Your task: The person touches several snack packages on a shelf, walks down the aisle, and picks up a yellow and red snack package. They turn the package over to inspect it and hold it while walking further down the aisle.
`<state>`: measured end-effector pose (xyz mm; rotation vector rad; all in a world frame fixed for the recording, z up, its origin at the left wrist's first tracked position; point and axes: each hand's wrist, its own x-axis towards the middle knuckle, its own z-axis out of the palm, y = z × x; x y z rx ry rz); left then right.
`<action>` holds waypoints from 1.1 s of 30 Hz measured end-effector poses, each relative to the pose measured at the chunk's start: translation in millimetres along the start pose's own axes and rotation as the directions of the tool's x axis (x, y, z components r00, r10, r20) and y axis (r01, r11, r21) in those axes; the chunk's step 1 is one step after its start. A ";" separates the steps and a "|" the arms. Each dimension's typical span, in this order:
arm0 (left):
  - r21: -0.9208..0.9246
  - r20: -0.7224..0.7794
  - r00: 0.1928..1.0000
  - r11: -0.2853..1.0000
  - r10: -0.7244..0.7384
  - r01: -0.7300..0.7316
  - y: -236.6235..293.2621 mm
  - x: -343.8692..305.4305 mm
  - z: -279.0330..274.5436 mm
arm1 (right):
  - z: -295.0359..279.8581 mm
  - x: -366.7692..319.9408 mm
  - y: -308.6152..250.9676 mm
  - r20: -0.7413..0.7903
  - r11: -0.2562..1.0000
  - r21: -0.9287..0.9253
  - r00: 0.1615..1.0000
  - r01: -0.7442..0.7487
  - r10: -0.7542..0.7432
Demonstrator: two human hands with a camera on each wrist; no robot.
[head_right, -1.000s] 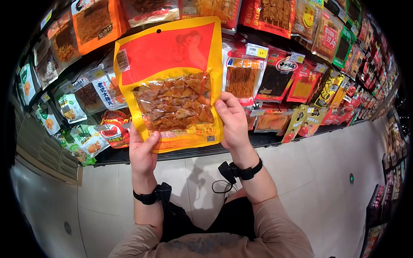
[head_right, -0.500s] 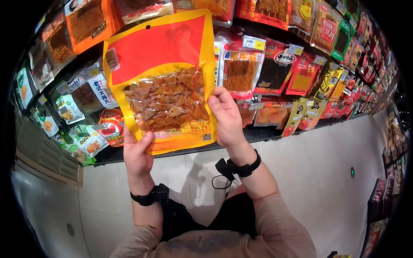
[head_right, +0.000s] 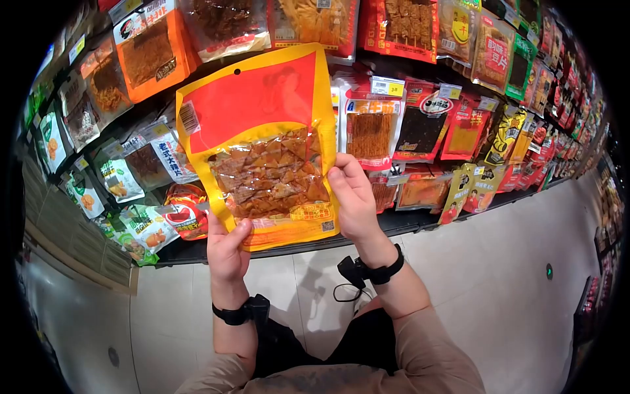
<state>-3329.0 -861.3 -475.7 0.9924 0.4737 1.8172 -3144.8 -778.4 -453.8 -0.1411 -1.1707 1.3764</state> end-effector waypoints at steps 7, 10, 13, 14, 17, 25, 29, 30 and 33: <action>0.024 -0.051 0.999 1.000 -0.001 0.003 -8.0 0.0 -7.2 | -8.4 0.3 7.9 -0.061 0.998 -0.059 0.998 -0.028 0.025; -0.034 -0.035 0.999 0.999 -0.026 0.024 -4.1 0.2 -0.9 | 6.2 -0.8 -2.2 -0.041 1.000 -0.023 0.999 -0.014 0.013; -0.021 0.027 0.999 0.999 -0.031 0.032 -3.6 1.0 -5.8 | 7.6 -2.1 -3.5 -0.075 0.999 -0.044 0.997 -0.024 0.020; -0.021 0.025 0.999 0.999 -0.028 0.028 -2.3 0.2 -5.1 | 6.6 -2.2 -3.8 -0.046 0.999 -0.011 0.998 -0.035 0.034; -0.040 -0.005 0.999 0.998 -0.044 0.044 -0.5 -0.7 1.6 | 4.9 -3.4 -2.2 -0.022 0.999 -0.035 1.000 -0.019 0.018; -0.042 0.001 1.000 0.999 -0.028 0.028 -4.6 -6.2 -8.0 | 12.8 -5.3 -4.3 -0.008 0.994 -0.107 1.000 0.012 -0.013; -0.048 -0.054 0.997 0.997 -0.055 0.052 -10.0 -7.1 -13.6 | 6.3 -7.2 5.1 -0.014 0.984 -0.168 0.998 0.056 -0.059; -0.047 -0.055 0.998 0.998 -0.036 0.033 -9.3 -6.4 -12.6 | 5.0 -7.5 6.9 -0.032 0.981 -0.186 0.997 0.058 -0.065; -0.020 -0.009 1.000 0.999 -0.030 0.030 -7.3 -3.0 -13.9 | 7.4 -4.4 8.7 -0.034 0.980 -0.188 0.996 0.070 -0.078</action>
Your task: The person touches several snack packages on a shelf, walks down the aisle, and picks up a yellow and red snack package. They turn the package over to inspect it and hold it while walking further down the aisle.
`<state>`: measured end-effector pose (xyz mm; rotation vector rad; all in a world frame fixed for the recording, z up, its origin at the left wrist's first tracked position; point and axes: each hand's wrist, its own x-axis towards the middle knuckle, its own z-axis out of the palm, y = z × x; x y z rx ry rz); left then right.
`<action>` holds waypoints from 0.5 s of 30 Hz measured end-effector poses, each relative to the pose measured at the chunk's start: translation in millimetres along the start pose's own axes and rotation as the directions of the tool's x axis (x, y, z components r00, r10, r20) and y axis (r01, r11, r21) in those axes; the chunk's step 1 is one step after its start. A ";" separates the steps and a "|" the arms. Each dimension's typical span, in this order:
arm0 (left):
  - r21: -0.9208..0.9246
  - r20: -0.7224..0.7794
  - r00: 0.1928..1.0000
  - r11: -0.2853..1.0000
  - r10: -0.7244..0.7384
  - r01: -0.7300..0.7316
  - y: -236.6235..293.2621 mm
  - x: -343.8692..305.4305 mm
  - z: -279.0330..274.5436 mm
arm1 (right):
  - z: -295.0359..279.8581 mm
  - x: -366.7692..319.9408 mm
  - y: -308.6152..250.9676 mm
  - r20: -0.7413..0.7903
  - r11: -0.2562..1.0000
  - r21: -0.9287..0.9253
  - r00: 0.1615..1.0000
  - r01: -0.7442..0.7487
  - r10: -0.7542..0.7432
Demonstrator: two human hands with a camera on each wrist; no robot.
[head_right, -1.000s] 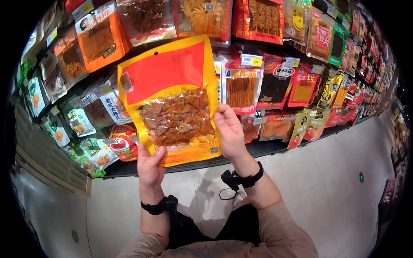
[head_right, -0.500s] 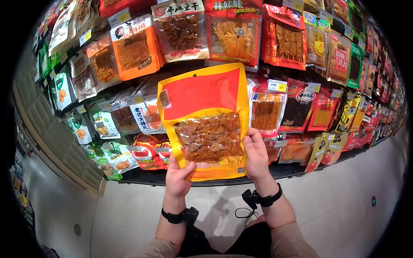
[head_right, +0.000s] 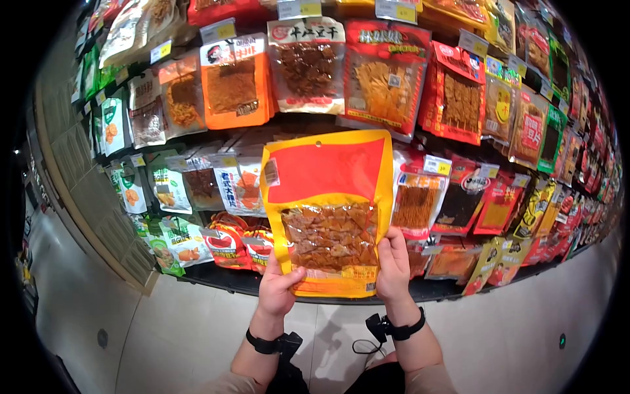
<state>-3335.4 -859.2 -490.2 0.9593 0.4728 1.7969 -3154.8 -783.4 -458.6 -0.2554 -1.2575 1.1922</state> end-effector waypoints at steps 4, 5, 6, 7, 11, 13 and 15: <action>0.007 0.000 1.000 1.000 0.022 -0.022 2.3 2.5 4.3 | 0.9 1.4 1.1 -0.012 1.000 0.012 1.000 -0.009 0.009; -0.006 -0.008 1.000 1.000 0.025 -0.025 1.8 2.3 5.7 | -1.8 1.1 3.2 -0.013 1.000 0.002 1.000 -0.023 0.023; -0.010 0.002 1.000 1.000 0.023 -0.023 1.6 1.8 6.5 | -3.2 1.3 3.9 -0.017 0.999 -0.007 0.999 -0.037 0.037; -0.021 -0.004 1.000 1.000 0.014 -0.015 1.8 1.3 6.7 | -2.3 1.9 3.4 -0.008 0.999 -0.004 0.999 -0.038 0.038; -0.046 -0.002 1.000 0.999 0.005 -0.005 1.3 -0.5 3.5 | -4.6 1.7 4.4 0.056 0.999 -0.033 0.998 -0.020 0.022; -0.045 -0.010 1.000 0.999 0.012 -0.012 2.4 -1.6 2.6 | -3.9 -1.4 5.0 0.056 0.999 -0.030 0.998 -0.022 0.023; -0.037 -0.013 1.000 0.999 0.013 -0.014 3.8 -2.4 0.9 | -1.0 -1.8 4.5 0.065 0.999 -0.020 0.997 -0.041 0.042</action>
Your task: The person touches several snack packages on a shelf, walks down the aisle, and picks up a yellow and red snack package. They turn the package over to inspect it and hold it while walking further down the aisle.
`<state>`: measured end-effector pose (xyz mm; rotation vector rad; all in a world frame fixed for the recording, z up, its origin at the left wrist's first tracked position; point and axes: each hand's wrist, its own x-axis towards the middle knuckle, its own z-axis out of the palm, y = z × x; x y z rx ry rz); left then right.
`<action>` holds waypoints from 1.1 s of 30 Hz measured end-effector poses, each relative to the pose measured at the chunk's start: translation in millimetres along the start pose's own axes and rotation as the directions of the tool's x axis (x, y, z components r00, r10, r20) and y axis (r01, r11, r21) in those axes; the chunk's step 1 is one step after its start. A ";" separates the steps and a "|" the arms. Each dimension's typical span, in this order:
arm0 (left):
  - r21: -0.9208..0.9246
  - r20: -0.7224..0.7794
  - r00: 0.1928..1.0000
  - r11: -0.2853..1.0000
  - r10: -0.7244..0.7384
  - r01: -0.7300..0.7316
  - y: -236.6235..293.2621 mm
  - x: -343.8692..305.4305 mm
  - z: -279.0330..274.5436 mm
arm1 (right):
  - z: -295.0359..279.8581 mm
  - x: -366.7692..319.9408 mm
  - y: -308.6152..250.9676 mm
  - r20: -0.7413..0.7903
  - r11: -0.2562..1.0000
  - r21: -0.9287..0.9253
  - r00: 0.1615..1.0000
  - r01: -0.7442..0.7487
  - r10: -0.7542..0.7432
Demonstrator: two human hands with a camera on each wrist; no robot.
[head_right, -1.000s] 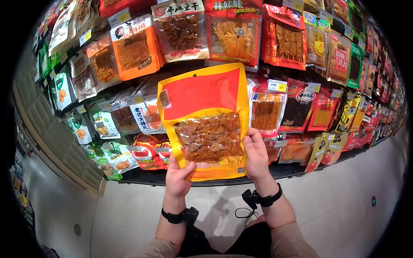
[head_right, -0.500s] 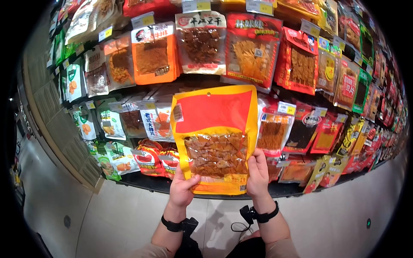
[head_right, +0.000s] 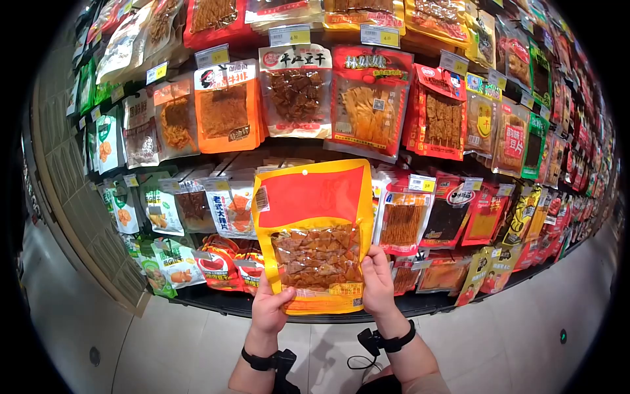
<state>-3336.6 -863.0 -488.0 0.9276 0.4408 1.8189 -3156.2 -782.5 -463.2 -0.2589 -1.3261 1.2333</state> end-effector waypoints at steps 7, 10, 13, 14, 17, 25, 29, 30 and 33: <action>0.027 -0.026 0.999 0.999 0.035 -0.034 3.1 -0.9 3.6 | 8.7 -1.3 -5.7 -0.020 0.999 -0.036 0.999 0.026 -0.027; 0.006 -0.009 0.999 0.999 0.032 -0.032 0.8 -1.3 5.2 | 2.8 -2.5 -4.1 -0.025 0.997 -0.081 1.000 0.013 -0.015; 0.022 -0.009 0.999 0.999 0.032 -0.032 -2.4 -2.1 -0.4 | 6.5 -3.8 -9.1 -0.011 1.000 0.020 1.000 -0.019 0.019; 0.032 -0.008 0.999 0.999 0.034 -0.033 -3.0 -2.1 -1.6 | 4.2 -3.9 -5.7 -0.012 0.999 0.037 1.000 -0.028 0.029; 0.002 0.022 0.999 1.000 0.028 -0.028 -1.0 -0.8 2.6 | 6.2 -2.5 -9.0 -0.002 0.999 0.030 1.000 -0.017 0.017; -0.004 0.012 1.000 1.000 0.008 -0.008 -2.1 -0.9 1.5 | 2.3 -2.1 -3.2 -0.014 1.000 0.004 1.000 -0.015 0.015; -0.008 0.028 1.000 1.000 0.006 -0.006 -3.8 -1.6 2.1 | 0.7 -3.7 -3.6 -0.001 0.998 0.052 1.000 -0.022 0.022; -0.012 0.030 1.000 1.000 0.008 -0.007 -3.9 -1.7 3.3 | -0.8 -4.1 -3.4 0.001 0.999 0.047 1.000 -0.020 0.020; 0.003 0.054 0.998 1.000 0.026 -0.027 -2.7 -2.9 10.0 | -5.1 -5.7 -6.0 -0.038 1.000 -0.024 0.999 0.003 -0.003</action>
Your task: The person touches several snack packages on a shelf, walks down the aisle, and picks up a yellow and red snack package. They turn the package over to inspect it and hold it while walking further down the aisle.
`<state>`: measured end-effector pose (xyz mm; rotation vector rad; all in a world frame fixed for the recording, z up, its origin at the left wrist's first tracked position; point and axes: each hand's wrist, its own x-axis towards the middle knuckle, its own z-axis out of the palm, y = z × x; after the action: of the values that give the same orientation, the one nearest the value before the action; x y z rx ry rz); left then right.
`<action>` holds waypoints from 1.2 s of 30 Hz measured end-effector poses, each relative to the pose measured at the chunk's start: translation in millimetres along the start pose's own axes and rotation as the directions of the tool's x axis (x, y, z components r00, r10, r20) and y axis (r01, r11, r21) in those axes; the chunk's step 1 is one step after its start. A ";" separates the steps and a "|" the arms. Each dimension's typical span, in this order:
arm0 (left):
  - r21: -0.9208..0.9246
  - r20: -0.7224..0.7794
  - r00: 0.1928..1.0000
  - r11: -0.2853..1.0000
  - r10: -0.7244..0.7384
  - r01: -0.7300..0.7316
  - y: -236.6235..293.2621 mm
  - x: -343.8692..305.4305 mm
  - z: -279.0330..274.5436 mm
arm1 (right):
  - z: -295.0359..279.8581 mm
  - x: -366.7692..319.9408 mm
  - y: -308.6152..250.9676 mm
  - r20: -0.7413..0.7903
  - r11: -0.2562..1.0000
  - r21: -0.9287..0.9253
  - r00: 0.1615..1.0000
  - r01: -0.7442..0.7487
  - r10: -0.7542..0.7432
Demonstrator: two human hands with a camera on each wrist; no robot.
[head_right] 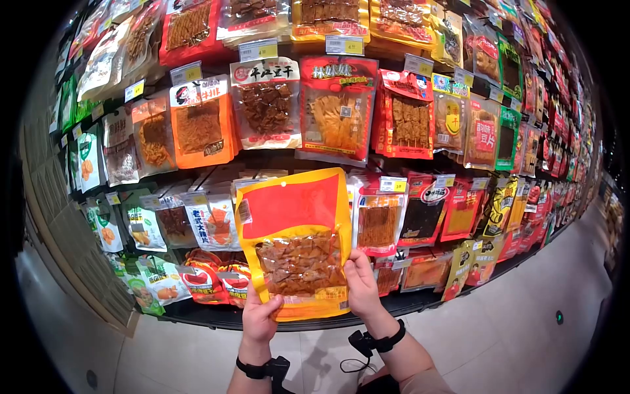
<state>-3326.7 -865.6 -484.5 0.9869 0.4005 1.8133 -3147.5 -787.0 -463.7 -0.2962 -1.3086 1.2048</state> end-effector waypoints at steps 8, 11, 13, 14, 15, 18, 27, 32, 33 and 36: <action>0.124 0.114 0.993 0.992 -0.008 -0.007 1.7 14.8 12.0 | -0.7 14.9 -31.8 0.002 0.996 0.029 0.997 0.080 -0.080; 0.068 0.096 0.995 0.997 -0.028 0.022 10.1 17.9 23.1 | 5.1 17.9 -41.9 -0.021 0.995 0.070 0.997 0.075 -0.074; 0.053 0.114 0.992 0.998 -0.047 0.041 10.6 20.1 26.7 | 0.9 18.8 -42.7 -0.030 0.992 0.084 0.995 0.094 -0.092; 0.054 0.113 0.993 0.998 -0.045 0.039 6.9 19.4 27.0 | -4.3 16.5 -40.4 -0.028 0.992 0.086 0.995 0.094 -0.092; 0.086 0.126 0.991 0.996 -0.048 0.037 1.4 18.6 26.8 | -9.5 14.7 -38.0 -0.053 0.992 0.073 0.994 0.099 -0.095; 0.112 0.118 0.991 0.993 -0.055 0.042 -11.7 16.0 26.3 | -16.1 18.1 -37.3 -0.058 0.993 0.083 0.995 0.088 -0.083; 0.078 0.091 0.994 0.996 -0.059 0.052 -12.0 23.3 28.0 | -13.9 22.1 -36.0 -0.069 0.993 0.102 0.996 0.058 -0.051; 0.062 0.088 0.994 0.996 -0.063 0.057 -11.2 22.9 22.5 | -15.8 21.4 -25.1 -0.066 0.994 0.102 0.997 0.034 -0.027; 0.051 0.087 0.995 0.997 -0.058 0.054 -11.1 22.0 22.5 | -15.0 21.3 -25.0 -0.068 0.994 0.104 0.997 0.028 -0.021; 0.039 0.089 0.995 0.998 -0.054 0.050 -13.7 19.4 20.0 | -16.9 19.8 -23.4 -0.070 0.996 0.073 0.997 0.041 -0.036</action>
<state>-3306.3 -845.5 -472.6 1.0703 0.4015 1.7133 -3125.4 -773.5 -440.1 -0.2555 -1.2018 1.1981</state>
